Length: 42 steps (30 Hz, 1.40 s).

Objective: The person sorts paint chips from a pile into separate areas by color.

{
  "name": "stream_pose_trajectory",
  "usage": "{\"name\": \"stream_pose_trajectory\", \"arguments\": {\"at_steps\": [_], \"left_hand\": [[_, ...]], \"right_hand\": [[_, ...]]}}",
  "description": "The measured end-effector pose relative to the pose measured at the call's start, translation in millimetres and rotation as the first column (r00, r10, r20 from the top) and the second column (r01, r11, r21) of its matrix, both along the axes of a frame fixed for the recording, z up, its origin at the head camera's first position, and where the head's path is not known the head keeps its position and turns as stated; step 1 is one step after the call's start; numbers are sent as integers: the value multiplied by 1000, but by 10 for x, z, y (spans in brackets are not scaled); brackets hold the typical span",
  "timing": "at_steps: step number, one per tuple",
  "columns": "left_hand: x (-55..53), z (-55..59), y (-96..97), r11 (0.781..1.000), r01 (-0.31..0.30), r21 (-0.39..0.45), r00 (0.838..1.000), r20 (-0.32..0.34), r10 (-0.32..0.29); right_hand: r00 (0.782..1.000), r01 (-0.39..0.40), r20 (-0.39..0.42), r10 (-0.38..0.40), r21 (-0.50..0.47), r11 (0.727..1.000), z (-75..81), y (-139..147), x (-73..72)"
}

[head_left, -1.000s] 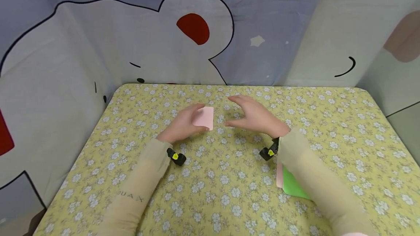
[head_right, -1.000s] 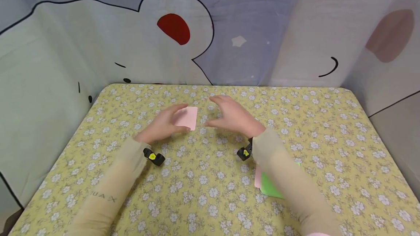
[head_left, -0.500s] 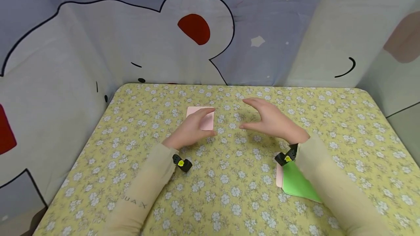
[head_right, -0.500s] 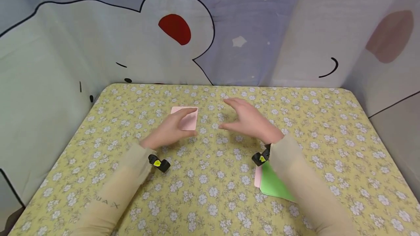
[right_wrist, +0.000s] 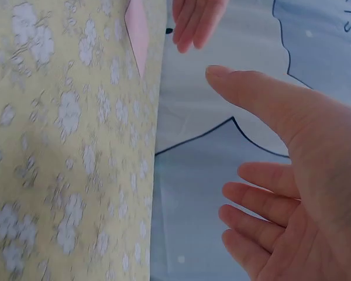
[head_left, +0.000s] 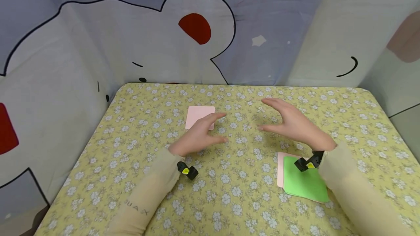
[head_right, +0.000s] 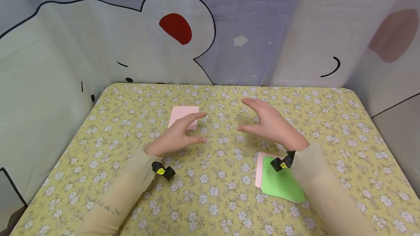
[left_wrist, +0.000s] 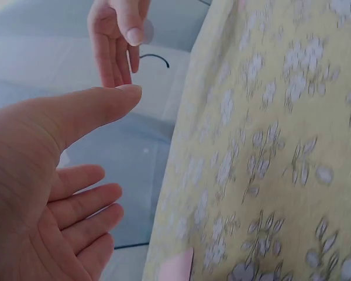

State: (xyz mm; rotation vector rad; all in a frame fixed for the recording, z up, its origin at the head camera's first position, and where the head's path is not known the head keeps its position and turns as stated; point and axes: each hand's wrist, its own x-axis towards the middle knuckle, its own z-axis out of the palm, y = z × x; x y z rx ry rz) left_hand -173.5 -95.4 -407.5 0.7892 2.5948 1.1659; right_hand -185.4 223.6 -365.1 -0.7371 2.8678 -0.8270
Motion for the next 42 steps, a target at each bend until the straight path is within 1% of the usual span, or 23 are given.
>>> {"name": "stream_pose_trajectory", "arguments": {"at_steps": [5,12,17,22,28,30,35,42], "left_hand": [[53,-14,65,1000,23,10,1000,-1,-23],[150,-101,147,998,39,-52,999,-11,-40],[208,-141,196,995,65,-79,997,-34,-68],[273,-170,272,989,101,-110,993,-57,-107],[347,-165,407,980,163,-118,983,-63,-171],[358,-155,475,977,174,-119,980,-70,-184],[379,-122,675,970,204,-133,973,-85,-216],[424,-91,955,942,276,-191,946,-121,-302]], "right_hand": [[1000,24,6,-24,-1,1000,-9,181,111],[999,25,33,-26,10,1000,-84,424,261],[998,51,46,-52,15,999,-136,583,387],[993,94,66,-96,33,995,-189,736,512],[988,123,88,-127,51,991,-250,858,645],[986,129,105,-133,48,991,-263,883,687],[986,121,110,-125,43,992,-313,923,788],[987,116,113,-118,28,993,-392,968,944]]}}
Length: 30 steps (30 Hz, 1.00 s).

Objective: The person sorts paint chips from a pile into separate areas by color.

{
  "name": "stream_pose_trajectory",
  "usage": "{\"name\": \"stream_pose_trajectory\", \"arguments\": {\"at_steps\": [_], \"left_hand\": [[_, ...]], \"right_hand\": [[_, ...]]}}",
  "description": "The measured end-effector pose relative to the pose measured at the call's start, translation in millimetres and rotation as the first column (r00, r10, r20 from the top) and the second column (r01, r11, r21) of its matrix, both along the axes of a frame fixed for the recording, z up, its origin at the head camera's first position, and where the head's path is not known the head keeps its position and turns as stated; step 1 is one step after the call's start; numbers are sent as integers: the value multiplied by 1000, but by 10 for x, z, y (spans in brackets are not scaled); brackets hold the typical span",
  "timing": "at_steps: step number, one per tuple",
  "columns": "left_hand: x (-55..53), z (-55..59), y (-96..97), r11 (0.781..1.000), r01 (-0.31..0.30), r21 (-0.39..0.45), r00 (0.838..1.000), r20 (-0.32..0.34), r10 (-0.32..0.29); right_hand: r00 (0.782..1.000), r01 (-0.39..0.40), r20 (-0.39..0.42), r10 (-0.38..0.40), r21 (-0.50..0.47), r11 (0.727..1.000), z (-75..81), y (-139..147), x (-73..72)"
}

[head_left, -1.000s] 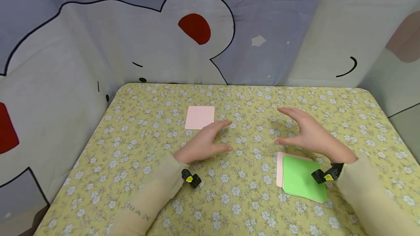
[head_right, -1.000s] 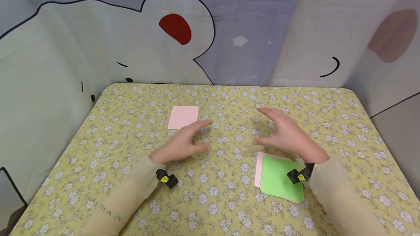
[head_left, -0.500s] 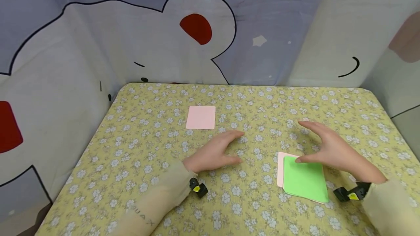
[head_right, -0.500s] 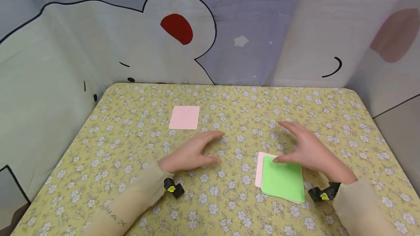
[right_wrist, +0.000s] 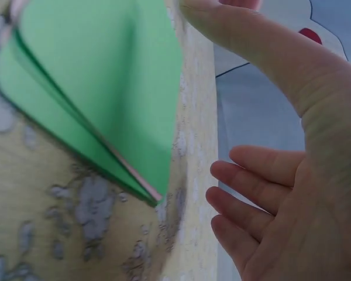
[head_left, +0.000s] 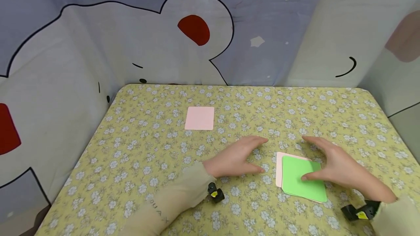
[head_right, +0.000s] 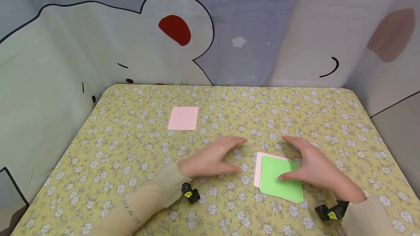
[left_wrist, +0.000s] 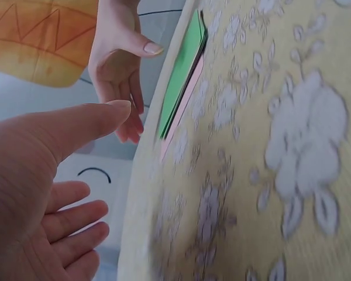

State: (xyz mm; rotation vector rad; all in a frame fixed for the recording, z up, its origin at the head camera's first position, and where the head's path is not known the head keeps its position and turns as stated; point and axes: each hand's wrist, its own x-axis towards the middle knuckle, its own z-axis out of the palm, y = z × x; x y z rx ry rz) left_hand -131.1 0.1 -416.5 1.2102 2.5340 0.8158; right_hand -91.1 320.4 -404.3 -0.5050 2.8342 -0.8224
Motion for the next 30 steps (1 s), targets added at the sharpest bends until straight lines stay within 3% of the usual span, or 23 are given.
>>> {"name": "stream_pose_trajectory", "arguments": {"at_steps": [7,21,30], "left_hand": [[54,-38,275,997,58,-57,997,-54,-61],[164,-81,653,969,148,-197,984,-72,-165],[190,-103,727,967,130,-219,986,-76,-150]], "right_hand": [[1000,1,4,-1,4,1000,-68,56,148],[999,-23,-41,26,57,998,-189,118,319],[997,-31,-62,36,68,997,-196,86,312]]}}
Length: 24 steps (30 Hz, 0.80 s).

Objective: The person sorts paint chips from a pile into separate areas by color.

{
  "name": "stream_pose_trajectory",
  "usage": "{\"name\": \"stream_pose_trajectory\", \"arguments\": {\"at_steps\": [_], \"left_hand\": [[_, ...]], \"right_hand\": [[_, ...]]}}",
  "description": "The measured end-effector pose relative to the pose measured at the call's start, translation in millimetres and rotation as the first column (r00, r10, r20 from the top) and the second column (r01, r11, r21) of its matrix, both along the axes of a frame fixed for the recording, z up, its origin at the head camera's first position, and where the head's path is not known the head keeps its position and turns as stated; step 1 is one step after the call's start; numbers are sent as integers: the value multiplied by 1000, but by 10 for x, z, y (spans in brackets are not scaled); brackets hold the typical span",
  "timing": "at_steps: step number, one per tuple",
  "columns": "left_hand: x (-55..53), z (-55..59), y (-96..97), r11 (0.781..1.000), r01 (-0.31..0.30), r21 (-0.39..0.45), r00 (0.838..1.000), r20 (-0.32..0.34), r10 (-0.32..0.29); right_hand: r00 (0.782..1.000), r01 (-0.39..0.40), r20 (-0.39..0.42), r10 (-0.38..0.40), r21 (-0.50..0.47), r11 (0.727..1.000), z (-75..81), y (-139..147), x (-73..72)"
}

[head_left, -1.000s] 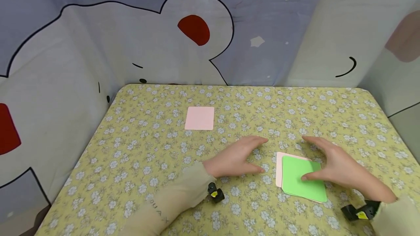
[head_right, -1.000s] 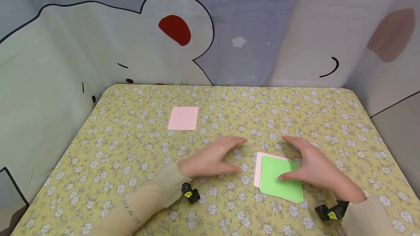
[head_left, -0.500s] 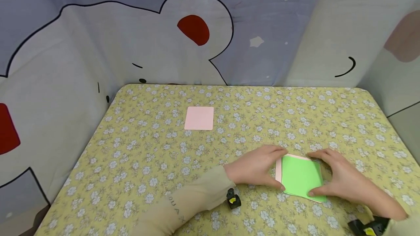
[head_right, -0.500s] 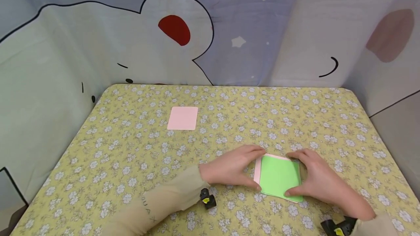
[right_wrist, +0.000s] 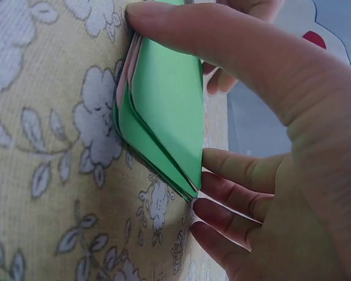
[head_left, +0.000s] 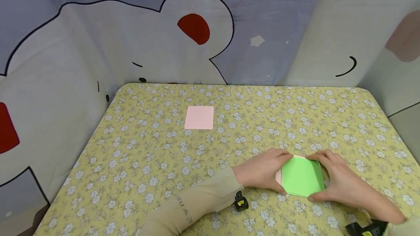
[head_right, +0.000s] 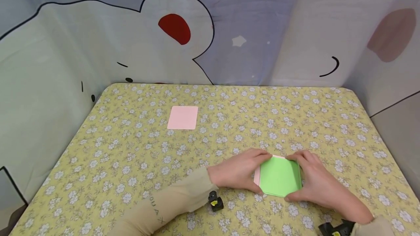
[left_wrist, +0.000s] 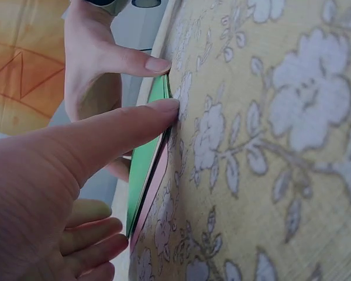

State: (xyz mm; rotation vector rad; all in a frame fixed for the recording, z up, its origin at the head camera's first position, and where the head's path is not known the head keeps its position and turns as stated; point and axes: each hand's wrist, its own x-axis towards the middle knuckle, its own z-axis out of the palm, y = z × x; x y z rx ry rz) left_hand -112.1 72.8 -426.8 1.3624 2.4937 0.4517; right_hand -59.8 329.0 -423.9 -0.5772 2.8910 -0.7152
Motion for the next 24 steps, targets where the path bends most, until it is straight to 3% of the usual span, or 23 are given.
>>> {"name": "stream_pose_trajectory", "arguments": {"at_steps": [24], "left_hand": [[-40,-21,-61,999,-36,35,999,-36,37]], "right_hand": [[999,-14,-48,15,18,1000,89,-82,-31]]}}
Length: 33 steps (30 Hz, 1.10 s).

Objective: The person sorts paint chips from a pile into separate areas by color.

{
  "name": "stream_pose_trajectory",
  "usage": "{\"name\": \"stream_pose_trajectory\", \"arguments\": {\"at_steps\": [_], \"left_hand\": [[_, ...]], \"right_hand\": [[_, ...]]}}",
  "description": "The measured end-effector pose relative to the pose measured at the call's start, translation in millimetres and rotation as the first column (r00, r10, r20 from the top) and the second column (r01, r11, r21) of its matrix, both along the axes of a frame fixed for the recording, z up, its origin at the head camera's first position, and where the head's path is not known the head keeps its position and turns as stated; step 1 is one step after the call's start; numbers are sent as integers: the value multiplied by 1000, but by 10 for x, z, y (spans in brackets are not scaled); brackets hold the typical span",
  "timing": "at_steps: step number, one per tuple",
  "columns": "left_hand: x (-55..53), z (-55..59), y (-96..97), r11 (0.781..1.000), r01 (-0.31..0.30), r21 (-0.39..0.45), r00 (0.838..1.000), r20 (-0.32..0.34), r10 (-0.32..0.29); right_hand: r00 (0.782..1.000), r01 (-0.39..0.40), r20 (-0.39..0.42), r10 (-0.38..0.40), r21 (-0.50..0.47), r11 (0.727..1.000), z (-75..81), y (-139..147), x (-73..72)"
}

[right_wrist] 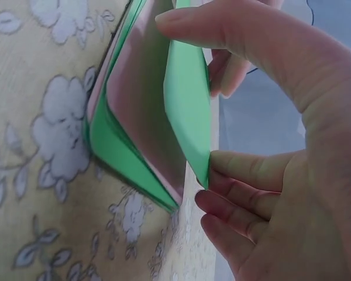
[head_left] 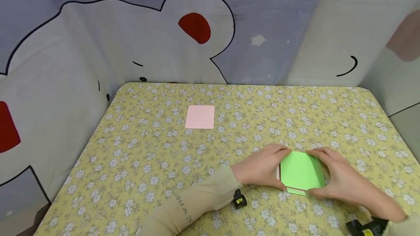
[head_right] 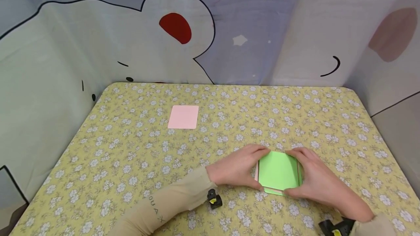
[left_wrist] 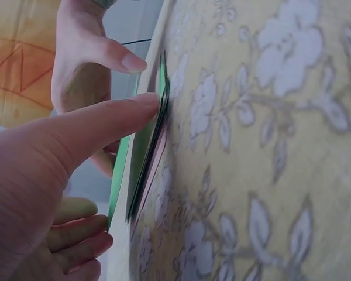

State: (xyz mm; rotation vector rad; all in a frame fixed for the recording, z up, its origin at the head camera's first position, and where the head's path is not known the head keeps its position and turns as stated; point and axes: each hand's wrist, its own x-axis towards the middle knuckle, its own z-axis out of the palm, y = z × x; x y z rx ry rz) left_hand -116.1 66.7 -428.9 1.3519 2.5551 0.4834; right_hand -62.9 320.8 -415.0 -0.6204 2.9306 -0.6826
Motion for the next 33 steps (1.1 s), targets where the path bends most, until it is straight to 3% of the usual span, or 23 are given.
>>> {"name": "stream_pose_trajectory", "arguments": {"at_steps": [14,19,27,33], "left_hand": [[-115,55,-159,994,-64,85,997,36,61],[-158,82,-219,991,-91,103,994,62,85],[-245,109,-334,984,-134,120,987,110,121],[-323,102,-410,978,-158,134,983,110,144]], "right_hand": [[995,-43,-94,39,-32,999,79,-160,-117],[997,-35,-72,33,-26,999,104,-218,-191],[988,-75,-137,67,-56,996,90,-321,-328],[985,-91,-150,81,-62,994,91,-412,-450]]}}
